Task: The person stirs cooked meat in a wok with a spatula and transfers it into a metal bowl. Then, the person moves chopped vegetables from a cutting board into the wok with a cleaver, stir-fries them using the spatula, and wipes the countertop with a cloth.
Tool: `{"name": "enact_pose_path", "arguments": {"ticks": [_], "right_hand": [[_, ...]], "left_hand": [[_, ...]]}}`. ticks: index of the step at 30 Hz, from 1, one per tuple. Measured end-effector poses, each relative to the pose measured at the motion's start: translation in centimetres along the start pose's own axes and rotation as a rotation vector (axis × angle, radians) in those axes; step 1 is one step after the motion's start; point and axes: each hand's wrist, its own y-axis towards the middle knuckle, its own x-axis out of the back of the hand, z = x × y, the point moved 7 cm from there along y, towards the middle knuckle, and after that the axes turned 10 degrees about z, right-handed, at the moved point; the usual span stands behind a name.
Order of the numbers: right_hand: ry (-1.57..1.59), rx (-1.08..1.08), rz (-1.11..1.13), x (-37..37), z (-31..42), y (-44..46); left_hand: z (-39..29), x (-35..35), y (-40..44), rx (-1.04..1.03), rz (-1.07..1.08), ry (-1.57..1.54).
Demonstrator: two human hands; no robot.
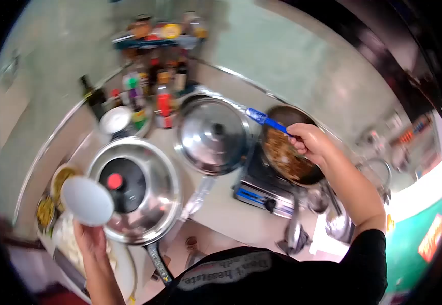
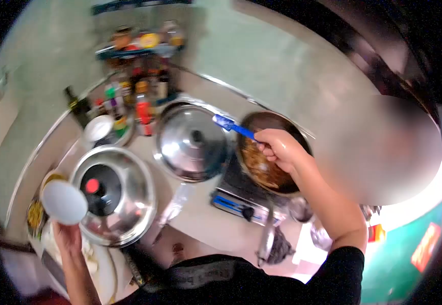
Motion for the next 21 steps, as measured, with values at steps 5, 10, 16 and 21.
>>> {"name": "enact_pose_path", "arguments": {"ticks": [5, 10, 16, 21], "right_hand": [[-0.006, -0.049, 0.46, -18.6, 0.6, 10.6], [0.04, -0.088, 0.431, -32.6, -2.1, 21.1], [-0.262, 0.06, 0.617, -35.4, 0.4, 17.3], [-0.538, 0.175, 0.566, -23.0, 5.8, 5.0]], "left_hand": [[-1.9, 3.7, 2.7, -0.083, 0.042, -0.166], [-3.6, 1.5, 5.9, -0.057, -0.206, 0.193], [-3.5, 3.8, 13.7, -0.013, -0.245, 0.412], [-0.1, 3.7, 25.5, -0.019, -0.167, 1.427]]}}
